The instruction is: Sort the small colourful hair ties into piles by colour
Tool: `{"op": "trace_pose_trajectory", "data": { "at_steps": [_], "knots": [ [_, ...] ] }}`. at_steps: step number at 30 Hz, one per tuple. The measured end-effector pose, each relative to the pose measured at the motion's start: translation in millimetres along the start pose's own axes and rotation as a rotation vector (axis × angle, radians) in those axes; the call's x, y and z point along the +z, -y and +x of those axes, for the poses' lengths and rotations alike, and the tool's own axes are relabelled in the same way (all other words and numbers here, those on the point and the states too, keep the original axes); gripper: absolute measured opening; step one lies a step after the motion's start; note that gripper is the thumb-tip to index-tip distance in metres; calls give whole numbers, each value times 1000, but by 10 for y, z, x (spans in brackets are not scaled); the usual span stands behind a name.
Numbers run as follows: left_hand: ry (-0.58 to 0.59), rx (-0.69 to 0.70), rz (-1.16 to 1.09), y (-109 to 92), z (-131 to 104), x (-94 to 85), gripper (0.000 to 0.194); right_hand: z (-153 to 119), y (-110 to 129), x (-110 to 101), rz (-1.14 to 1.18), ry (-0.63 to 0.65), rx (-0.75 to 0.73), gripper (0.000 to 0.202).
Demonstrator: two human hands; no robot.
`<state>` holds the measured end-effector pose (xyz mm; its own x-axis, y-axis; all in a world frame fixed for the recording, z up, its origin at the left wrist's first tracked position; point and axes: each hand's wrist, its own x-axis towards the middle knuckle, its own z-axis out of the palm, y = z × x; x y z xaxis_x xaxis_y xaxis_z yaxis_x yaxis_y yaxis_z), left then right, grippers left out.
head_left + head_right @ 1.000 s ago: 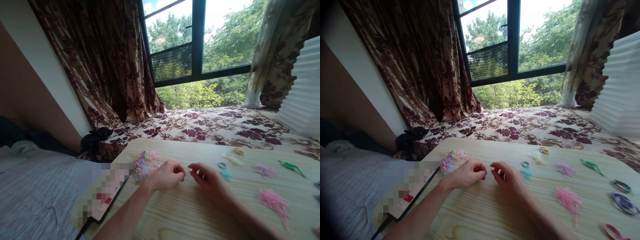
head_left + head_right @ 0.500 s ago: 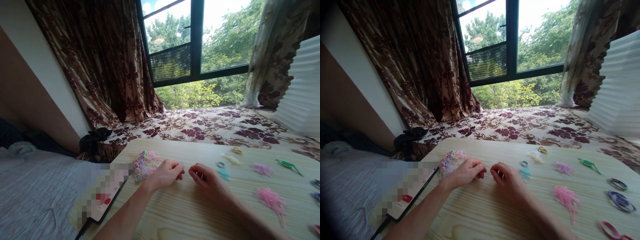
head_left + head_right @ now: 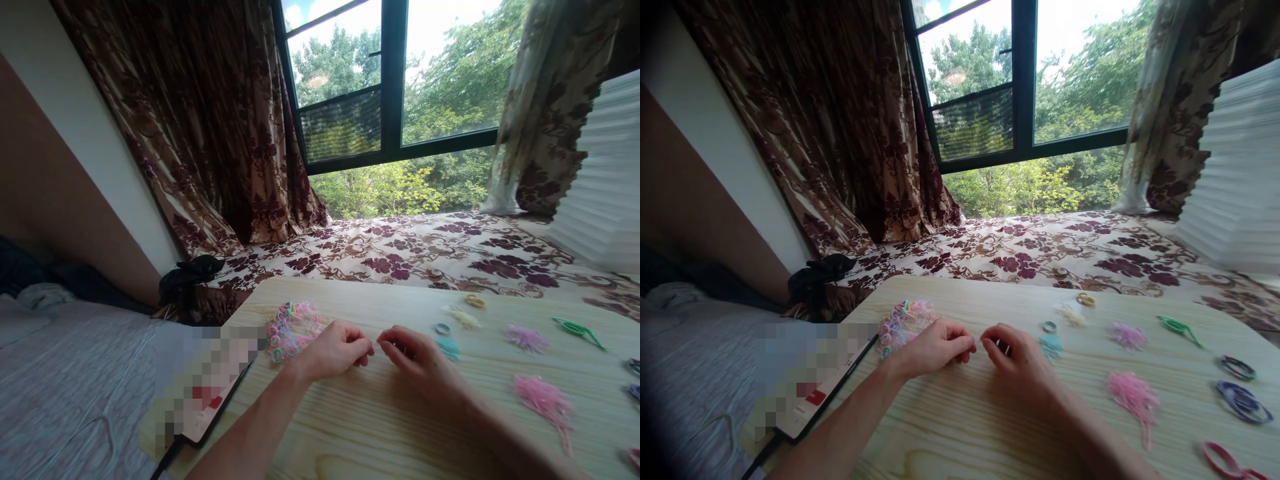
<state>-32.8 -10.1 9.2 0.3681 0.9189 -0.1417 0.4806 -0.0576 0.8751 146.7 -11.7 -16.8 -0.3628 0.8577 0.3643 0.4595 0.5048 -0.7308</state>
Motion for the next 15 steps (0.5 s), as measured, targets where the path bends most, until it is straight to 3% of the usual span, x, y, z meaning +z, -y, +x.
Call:
{"op": "trace_pose_trajectory", "data": {
  "at_steps": [8, 11, 15],
  "knots": [
    [2, -21, -62, -21, 0, 9, 31, 54, 42, -112, 3, 21, 2, 28],
    [-8, -17, -45, -6, 10, 10, 31, 87, 66, -346, -10, 158, 88, 28],
    [-40, 7, -37, 6, 17, 11, 28, 69, 46, -809, -104, 330, 240, 23]
  ]
}}
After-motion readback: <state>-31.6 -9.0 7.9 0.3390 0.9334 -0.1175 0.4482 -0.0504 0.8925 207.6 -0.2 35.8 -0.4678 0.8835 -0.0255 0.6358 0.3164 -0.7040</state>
